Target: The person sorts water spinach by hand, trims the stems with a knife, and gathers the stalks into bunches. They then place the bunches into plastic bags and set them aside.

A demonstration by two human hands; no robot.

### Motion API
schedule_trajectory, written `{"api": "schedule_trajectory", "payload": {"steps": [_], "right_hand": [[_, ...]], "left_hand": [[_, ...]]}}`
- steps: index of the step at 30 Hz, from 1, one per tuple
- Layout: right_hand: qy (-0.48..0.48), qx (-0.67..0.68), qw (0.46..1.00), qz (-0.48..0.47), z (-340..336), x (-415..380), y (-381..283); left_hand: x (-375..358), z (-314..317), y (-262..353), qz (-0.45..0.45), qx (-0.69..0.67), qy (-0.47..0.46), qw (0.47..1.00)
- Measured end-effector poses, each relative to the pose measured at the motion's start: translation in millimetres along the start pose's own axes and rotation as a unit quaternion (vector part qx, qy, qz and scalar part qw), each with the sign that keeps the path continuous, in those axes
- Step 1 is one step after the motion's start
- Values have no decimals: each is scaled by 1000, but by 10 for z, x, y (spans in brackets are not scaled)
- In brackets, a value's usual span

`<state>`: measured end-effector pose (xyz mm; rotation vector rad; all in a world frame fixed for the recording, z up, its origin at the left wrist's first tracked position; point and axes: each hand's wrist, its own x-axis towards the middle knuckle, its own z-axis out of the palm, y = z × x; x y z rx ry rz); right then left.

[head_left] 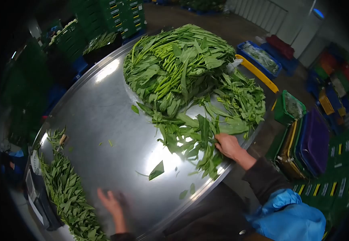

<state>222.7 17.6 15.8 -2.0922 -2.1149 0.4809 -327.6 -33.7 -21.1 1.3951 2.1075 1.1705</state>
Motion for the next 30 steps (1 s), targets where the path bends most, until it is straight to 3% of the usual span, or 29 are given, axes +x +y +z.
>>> {"api": "schedule_trajectory", "payload": {"steps": [1, 3, 8, 12, 14, 15, 16, 17, 18, 19, 22, 23, 24, 25, 27, 28, 30], "right_hand": [[-6, 8, 1000, -6, -60, 10, 117], [-34, 55, 997, -52, -277, 5, 291], [-50, 71, 991, -106, 117, 56, 339], [-68, 124, 988, -57, -110, 107, 516], [42, 284, 958, 9, -129, 73, 798], [45, 284, 958, 6, -211, 61, 792], [19, 445, 889, 104, -351, -2, 738], [-9, 588, 784, 198, -421, -51, 702], [3, 684, 705, 187, -294, -52, 591], [-10, 696, 697, 173, -236, -48, 447], [-84, 705, 680, 185, -89, -34, 109], [-87, 567, 813, 102, 50, -6, 109], [-85, 404, 911, 16, 130, 16, 97], [-84, 403, 911, 12, 122, 30, 113], [-75, 173, 978, -94, 27, 113, 201], [-122, 95, 981, -117, -218, 192, 138], [-47, 62, 977, -198, -754, 540, -27]], "left_hand": [[-124, 425, 209, -32, -28, -15, 999], [-192, 1093, 506, 92, 141, -49, 985], [129, 2648, 1370, 109, -26, -102, 989], [19, 3259, 2085, 124, -66, -177, 974], [-280, 3465, 2209, 133, -71, -241, 959], [-471, 3508, 2317, 144, -79, -288, 943], [-653, 3485, 2493, 182, -89, -339, 919], [-810, 3416, 2649, 218, -98, -388, 890], [-890, 3350, 2727, 162, -160, -420, 879], [-937, 3305, 2754, 106, -219, -448, 860], [-893, 3057, 2424, 7, -270, -260, 927], [-831, 2866, 2353, -29, -285, -196, 938], [-753, 2712, 2195, -61, -319, -143, 935], [-658, 2461, 2116, -67, -322, -136, 935], [-556, 2003, 2048, -125, -291, -131, 939], [-516, 1857, 1953, -153, -280, -138, 938], [-482, 1694, 1879, -163, -285, -139, 934]]}}
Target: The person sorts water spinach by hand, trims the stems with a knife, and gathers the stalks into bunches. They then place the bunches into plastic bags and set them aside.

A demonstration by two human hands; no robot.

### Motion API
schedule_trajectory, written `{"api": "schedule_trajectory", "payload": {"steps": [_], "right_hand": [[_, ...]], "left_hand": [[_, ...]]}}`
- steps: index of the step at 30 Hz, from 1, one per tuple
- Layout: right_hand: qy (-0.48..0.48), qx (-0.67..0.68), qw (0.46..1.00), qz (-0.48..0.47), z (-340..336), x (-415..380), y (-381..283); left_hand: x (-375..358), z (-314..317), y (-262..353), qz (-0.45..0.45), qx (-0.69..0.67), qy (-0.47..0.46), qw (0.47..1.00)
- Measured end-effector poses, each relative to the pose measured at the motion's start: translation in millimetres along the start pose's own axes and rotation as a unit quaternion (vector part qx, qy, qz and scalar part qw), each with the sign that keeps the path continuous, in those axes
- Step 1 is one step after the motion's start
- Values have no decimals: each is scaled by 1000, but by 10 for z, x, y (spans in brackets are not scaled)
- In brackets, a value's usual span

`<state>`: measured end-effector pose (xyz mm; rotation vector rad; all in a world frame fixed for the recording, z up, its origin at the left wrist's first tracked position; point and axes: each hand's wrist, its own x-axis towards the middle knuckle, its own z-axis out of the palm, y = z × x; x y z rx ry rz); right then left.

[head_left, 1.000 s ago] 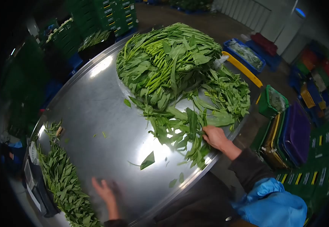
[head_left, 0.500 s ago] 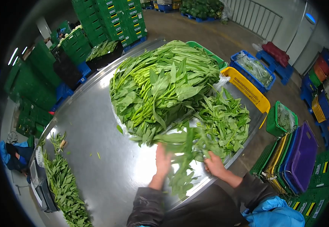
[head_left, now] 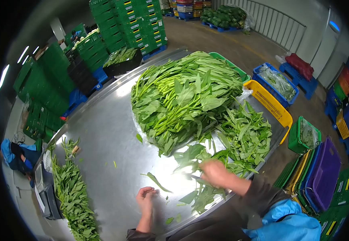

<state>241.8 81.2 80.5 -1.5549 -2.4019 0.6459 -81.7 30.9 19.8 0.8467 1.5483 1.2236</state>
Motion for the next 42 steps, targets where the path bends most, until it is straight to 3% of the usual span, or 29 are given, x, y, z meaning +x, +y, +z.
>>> {"api": "schedule_trajectory", "payload": {"steps": [1, 3, 5, 7, 8, 9, 12, 15, 18, 23, 25, 29, 31, 33, 35, 37, 39, 42], "right_hand": [[23, 7, 998, 50, -450, 236, -236], [236, -107, 958, -121, -841, 781, -260], [252, -258, 915, -180, -1027, 1387, -179], [142, -353, 916, -130, -1021, 1825, 0], [12, -340, 938, -71, -1119, 1948, -25], [-21, -336, 940, -64, -1125, 2036, 0], [19, -351, 927, -129, -1120, 1956, 182], [65, -276, 944, -168, -1133, 1802, 270], [185, -194, 937, -224, -1123, 1683, 256], [146, -206, 940, -231, -1134, 1679, 352], [178, -174, 942, -225, -1154, 1707, 398], [217, -152, 936, -232, -1229, 1713, 344], [221, -170, 930, -239, -1204, 1701, 234], [210, -177, 933, -231, -1172, 1609, 18], [216, -203, 929, -221, -1107, 1550, -169], [183, -195, 944, -194, -1043, 1460, -351], [136, -135, 966, -176, -908, 1386, -509], [80, -70, 982, -158, -874, 1322, -686]], "left_hand": [[-49, -78, 15, -11, 0, -2, 1000], [-113, -2, 104, -15, -17, -3, 1000], [-137, 118, 119, -34, -24, -41, 998], [-155, 229, 153, -39, -40, -97, 994], [-165, 278, 162, -42, -46, -111, 992], [-157, 309, 191, -46, -52, -127, 990], [-125, 307, 270, -57, -42, -145, 987], [9, 302, 192, -55, -35, -163, 984], [143, 477, 288, -57, -46, -196, 978], [375, 957, 461, -8, -62, -260, 964], [451, 1141, 644, 6, -50, -318, 947], [663, 1545, 798, 51, -123, -335, 933], [778, 1689, 945, 36, -308, -293, 904], [860, 1765, 1155, 72, -309, -311, 896], [818, 1867, 1333, -13, -479, -203, 854], [852, 1868, 1327, -16, -506, -180, 843], [925, 1765, 1277, -103, -598, -137, 783], [946, 1391, 1256, -112, -590, -144, 786]]}}
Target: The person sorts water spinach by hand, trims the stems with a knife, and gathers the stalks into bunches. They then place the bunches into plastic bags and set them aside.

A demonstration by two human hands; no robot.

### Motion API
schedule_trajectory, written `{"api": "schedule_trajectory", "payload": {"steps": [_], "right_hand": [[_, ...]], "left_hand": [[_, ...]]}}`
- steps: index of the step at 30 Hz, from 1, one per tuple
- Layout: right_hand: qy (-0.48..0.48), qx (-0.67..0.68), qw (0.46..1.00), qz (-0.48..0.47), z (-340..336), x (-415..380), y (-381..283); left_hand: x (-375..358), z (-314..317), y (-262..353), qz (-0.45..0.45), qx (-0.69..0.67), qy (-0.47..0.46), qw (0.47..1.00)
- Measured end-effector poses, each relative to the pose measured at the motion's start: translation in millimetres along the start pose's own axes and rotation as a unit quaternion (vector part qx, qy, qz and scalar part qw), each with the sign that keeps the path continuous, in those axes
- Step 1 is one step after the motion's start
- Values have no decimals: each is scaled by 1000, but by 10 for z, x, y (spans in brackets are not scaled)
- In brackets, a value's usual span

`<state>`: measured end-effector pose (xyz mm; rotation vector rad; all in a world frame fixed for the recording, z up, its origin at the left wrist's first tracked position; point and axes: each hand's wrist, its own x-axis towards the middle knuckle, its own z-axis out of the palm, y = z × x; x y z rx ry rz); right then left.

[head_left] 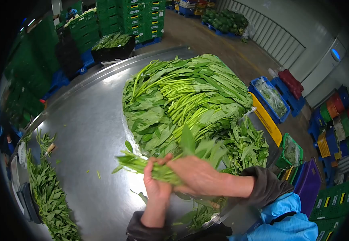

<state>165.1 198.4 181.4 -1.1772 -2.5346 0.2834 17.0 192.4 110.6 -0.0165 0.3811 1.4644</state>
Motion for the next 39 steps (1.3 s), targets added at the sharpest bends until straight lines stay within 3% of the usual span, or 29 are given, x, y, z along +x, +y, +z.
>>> {"api": "schedule_trajectory", "payload": {"steps": [2, 3, 7, 9, 15, 17, 19, 22, 25, 28, 31, 32, 35, 39], "right_hand": [[-133, 230, 963, -42, -138, 106, 7], [-135, 230, 963, -47, -142, 215, 115], [38, 27, 999, -12, 11, 963, 799], [139, -66, 986, -63, 104, 1472, 1025], [25, -255, 959, -123, 321, 2709, 1406], [-79, -292, 953, -21, 320, 2915, 1510], [-51, -303, 951, -35, 395, 3030, 1702], [-138, -302, 943, 10, 353, 3099, 1729], [-155, -326, 932, -48, 296, 2966, 1785], [67, -207, 969, -115, 191, 2800, 1838], [76, -190, 975, -84, -13, 2657, 1828], [6, -215, 976, -25, -41, 2659, 1756], [-7, -265, 962, -60, 331, 2705, 1790], [-74, -297, 952, -4, 618, 2751, 1694]], "left_hand": [[-82, -241, 282, -18, 16, 11, 1000], [-104, -358, 420, -18, 24, 23, 999], [-292, -652, 807, -19, 39, 80, 996], [-362, -717, 839, -12, 35, 119, 992], [-416, -889, 768, -91, 57, 78, 991], [-446, -831, 779, -89, 59, 105, 989], [-456, -871, 786, -96, 69, 100, 988], [-451, -903, 794, -88, 64, 97, 989], [-438, -815, 814, -88, 60, 85, 991], [-435, -749, 800, -77, 54, 61, 994], [-455, -624, 774, -58, 76, 44, 995], [-472, -604, 749, -53, 81, 40, 994], [-487, -556, 649, -55, 125, 70, 988], [-570, -636, 627, -80, 143, 58, 985]]}}
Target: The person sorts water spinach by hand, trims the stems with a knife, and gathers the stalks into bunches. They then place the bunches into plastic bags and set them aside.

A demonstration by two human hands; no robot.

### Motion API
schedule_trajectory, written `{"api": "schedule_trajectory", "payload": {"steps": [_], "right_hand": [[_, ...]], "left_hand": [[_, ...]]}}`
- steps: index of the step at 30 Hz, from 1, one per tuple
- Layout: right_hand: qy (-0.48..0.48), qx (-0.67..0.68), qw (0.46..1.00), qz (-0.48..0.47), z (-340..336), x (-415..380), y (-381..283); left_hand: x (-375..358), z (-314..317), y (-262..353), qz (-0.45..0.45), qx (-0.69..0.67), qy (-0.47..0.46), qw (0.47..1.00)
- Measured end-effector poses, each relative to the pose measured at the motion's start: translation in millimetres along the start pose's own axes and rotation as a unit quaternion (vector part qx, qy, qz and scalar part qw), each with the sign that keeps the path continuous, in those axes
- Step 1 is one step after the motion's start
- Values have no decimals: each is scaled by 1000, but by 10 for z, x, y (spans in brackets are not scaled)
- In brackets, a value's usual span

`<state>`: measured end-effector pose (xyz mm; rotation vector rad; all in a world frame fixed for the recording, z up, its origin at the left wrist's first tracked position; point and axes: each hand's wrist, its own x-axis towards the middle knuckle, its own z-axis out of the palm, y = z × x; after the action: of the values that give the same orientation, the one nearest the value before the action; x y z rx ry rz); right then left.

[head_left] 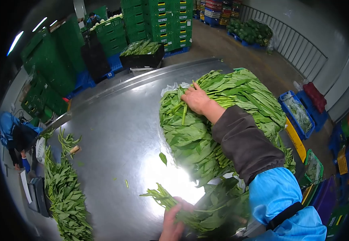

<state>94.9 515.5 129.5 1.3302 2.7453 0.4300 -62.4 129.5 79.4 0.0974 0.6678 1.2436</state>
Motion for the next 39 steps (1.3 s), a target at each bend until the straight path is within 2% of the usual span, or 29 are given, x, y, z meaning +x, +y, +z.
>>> {"api": "schedule_trajectory", "payload": {"steps": [1, 3, 4, 6, 7, 9, 11, 13, 14, 15, 16, 17, 18, 19, 20, 21, 22, 24, 25, 26, 28, 30, 32, 33, 34, 35, 36, 38, 39], "right_hand": [[0, 0, 1000, -1, -19, -1, 32], [123, -56, 990, -31, -131, -31, 151], [123, -58, 990, -38, -301, -48, 176], [240, -3, 971, -26, -818, -201, 147], [236, -2, 971, -33, -1038, -286, 36], [304, -25, 951, -55, -1404, -553, -382], [262, 15, 964, -36, -1622, -913, -948], [154, 12, 986, -62, -1711, -1308, -1525], [150, 74, 982, -89, -1637, -1501, -1774], [160, 195, 964, -87, -1527, -1693, -2020], [128, 212, 962, -117, -1478, -1892, -2189], [40, 379, 916, -125, -1506, -2022, -2294], [43, 388, 912, -126, -1577, -2140, -2405], [24, 478, 872, -106, -1691, -2248, -2496], [2, 563, 822, -86, -1799, -2346, -2572], [-31, 626, 776, -76, -1879, -2440, -2644], [-34, 633, 770, -71, -1889, -2514, -2731], [-72, 765, 636, -65, -1873, -2628, -2928], [34, 801, 595, -46, -1767, -2702, -3123], [28, 805, 593, -21, -1608, -2781, -3340], [-5, 894, 440, 89, -1150, -2830, -3679], [-58, 861, 476, 171, -560, -2853, -3911], [-76, 660, 727, 171, 172, -2970, -4061], [-104, 626, 756, 162, 162, -3060, -3912], [-135, 590, 782, 148, 124, -3200, -3661], [-108, 577, 798, 134, 28, -3336, -3409], [-80, 565, 813, 117, -27, -3474, -3184], [28, 441, 891, 104, -24, -3775, -2791], [-39, 398, 906, 138, 14, -3930, -2597]], "left_hand": [[-15, -5, 16, 6, 6, 8, 1000], [-60, -1, 55, 13, 5, 18, 1000], [-58, 23, 103, 24, 5, 37, 999], [-35, 55, 160, 33, -1, 59, 998], [8, 74, 166, 55, -9, 52, 997], [57, 138, 148, 102, -5, 41, 994], [46, 329, 135, 145, 14, 43, 988], [-6, 509, 199, 166, 24, 63, 984], [-35, 574, 257, 219, 12, 77, 973], [-95, 596, 291, 273, 1, 87, 958], [-198, 545, 350, 278, 7, 91, 956], [-325, 448, 471, 305, 54, 103, 945], [-456, 360, 583, 329, 102, 114, 932], [-591, 324, 676, 343, 176, 150, 911], [-757, 314, 836, 343, 184, 153, 908], [-949, 328, 1022, 298, 288, 122, 902], [-1116, 358, 1169, 242, 388, 89, 885], [-1255, 471, 1357, 191, 487, 69, 849], [-1249, 454, 1414, 156, 541, 65, 824], [-1205, 403, 1395, 112, 532, 61, 837], [-940, 2, 1290, 57, 595, 48, 800], [-564, -734, 1023, -8, 665, 81, 742], [-373, -1274, 620, 103, 845, 113, 512], [-351, -1298, 545, 102, 846, 107, 511], [-353, -1316, 454, 170, 852, 103, 484], [-384, -1325, 379, 237, 853, 102, 454], [-418, -1305, 358, 235, 853, 107, 454], [-484, -1199, 423, 225, 859, 117, 445], [-549, -1127, 457, 210, 868, 119, 434]]}}
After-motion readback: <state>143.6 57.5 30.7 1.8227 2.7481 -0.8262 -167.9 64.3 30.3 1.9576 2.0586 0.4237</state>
